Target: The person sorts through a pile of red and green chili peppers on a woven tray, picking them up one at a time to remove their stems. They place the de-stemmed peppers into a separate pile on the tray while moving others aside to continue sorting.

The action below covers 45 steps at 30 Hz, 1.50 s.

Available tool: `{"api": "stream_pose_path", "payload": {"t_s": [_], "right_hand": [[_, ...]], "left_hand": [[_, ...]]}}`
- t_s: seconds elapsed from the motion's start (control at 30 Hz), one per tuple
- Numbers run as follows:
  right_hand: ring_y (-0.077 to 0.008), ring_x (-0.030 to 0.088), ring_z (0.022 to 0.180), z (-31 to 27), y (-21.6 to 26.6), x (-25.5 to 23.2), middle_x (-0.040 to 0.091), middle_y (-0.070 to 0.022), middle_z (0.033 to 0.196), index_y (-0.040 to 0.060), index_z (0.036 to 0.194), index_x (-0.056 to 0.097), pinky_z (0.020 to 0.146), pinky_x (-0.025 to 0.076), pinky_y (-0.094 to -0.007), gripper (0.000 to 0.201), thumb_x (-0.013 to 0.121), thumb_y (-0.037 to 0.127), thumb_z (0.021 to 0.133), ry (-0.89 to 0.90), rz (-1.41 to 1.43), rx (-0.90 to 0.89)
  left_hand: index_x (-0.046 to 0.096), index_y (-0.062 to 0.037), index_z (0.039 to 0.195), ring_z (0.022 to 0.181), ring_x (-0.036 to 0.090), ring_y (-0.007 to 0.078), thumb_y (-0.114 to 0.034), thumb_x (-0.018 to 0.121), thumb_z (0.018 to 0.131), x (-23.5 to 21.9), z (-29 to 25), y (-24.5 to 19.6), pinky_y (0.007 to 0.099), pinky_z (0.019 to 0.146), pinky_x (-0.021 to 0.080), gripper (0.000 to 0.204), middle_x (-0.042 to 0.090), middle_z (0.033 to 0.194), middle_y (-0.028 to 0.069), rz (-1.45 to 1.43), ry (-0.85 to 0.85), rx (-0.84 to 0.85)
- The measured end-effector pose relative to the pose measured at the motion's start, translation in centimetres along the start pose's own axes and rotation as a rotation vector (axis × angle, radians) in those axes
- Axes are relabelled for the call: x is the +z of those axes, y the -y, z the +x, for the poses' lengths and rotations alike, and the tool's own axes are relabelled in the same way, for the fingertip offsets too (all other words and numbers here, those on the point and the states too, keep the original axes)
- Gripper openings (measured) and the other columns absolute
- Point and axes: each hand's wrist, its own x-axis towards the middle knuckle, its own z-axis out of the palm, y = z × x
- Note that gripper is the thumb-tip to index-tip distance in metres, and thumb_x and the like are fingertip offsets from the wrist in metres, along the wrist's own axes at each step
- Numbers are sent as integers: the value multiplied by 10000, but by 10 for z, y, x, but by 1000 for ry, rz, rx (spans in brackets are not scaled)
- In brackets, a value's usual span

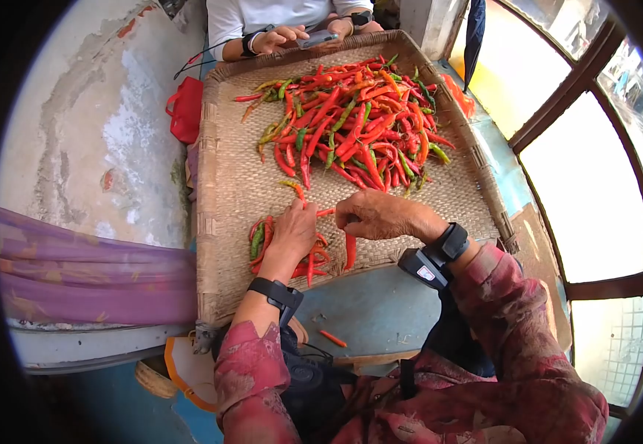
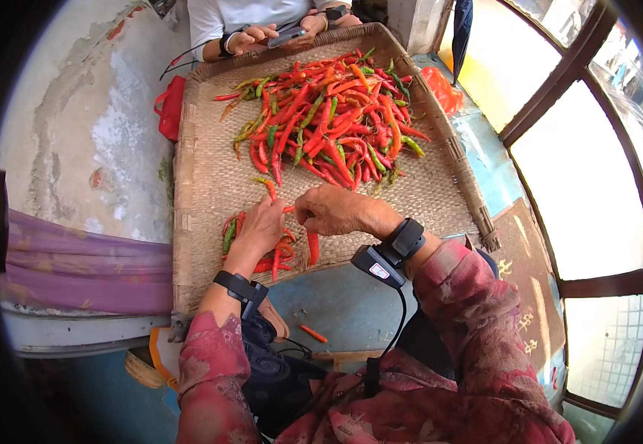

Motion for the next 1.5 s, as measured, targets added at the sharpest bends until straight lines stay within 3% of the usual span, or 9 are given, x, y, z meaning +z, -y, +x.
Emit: {"api": "stream_pose_path", "payload": {"t_s": [0.13, 0.27, 0.43, 0.67, 0.83, 1.17, 1.33, 1.4, 1.5], "right_hand": [[-227, 608, 720, -4, -2, -5, 619, -107, 758, -3, 873, 591, 672, 477, -348, 149, 549, 112, 788, 4, 12, -16], [-194, 595, 689, -7, -2, -13, 606, -84, 731, 5, 877, 597, 654, 474, -325, 144, 555, 107, 784, 2, 62, 10], [-97, 558, 650, -8, 7, -27, 588, -21, 721, 17, 885, 608, 587, 460, -249, 126, 554, 94, 801, 150, 442, 111], [-103, 583, 624, 0, 13, -23, 607, -37, 745, 10, 899, 608, 539, 488, -243, 138, 538, 99, 820, 18, 651, 86], [-93, 574, 591, 9, 15, -15, 605, -31, 713, 1, 884, 606, 543, 491, -239, 130, 549, 99, 820, -89, 614, 72], [-72, 569, 644, 13, 13, -4, 594, -6, 753, 20, 916, 577, 560, 484, -217, 120, 559, 107, 835, -149, 589, 21], [-76, 568, 634, 8, 12, -10, 589, -15, 746, 25, 917, 560, 531, 472, -215, 108, 564, 100, 840, 246, 512, 135], [-86, 576, 632, 9, 5, -10, 593, -23, 742, 14, 902, 548, 546, 490, -219, 131, 576, 135, 860, 213, 499, 130], [-118, 600, 708, 15, 0, -20, 601, -59, 827, -8, 1094, 508, 647, 524, -245, 306, 588, 198, 883, -574, 791, 46]], "left_hand": [[533, 10, 969, 918, 572, 388, -45, 499, 820, -11, 1, 5, 461, 759, 474, 162, 548, 967, 234, -73, -33, -2], [533, 14, 914, 846, 601, 358, -29, 503, 833, -24, -2, 7, 446, 720, 479, 96, 558, 925, 224, -201, -313, -23], [577, -10, 1004, 693, 573, 128, -80, 486, 870, -58, -15, -15, 279, 626, 474, 177, 586, 805, 73, -1102, 1, -186], [549, -11, 1089, 718, 504, 58, -95, 486, 873, -55, -31, -27, 209, 648, 436, 239, 553, 851, 4, -1366, 403, -68], [502, 7, 1140, 804, 519, 56, -148, 569, 880, -52, -31, -16, 214, 670, 463, 309, 540, 956, 9, -1500, 424, -52], [544, -14, 1038, 683, 527, 78, -154, 541, 877, -51, -37, -16, 230, 610, 459, 213, 571, 824, 18, -1534, 399, -90], [538, -42, 926, 599, 480, 70, -176, 544, 881, -45, -31, 6, 230, 532, 420, 142, 531, 696, 4, -1327, -53, -324], [526, -54, 895, 561, 449, 68, -188, 553, 883, -44, -29, 13, 224, 498, 391, 137, 509, 671, 0, -1379, -111, -334], [522, -64, 911, 549, 447, 58, -205, 562, 887, -51, -30, 11, 207, 496, 388, 149, 507, 665, -2, -1479, -242, -353]]}}
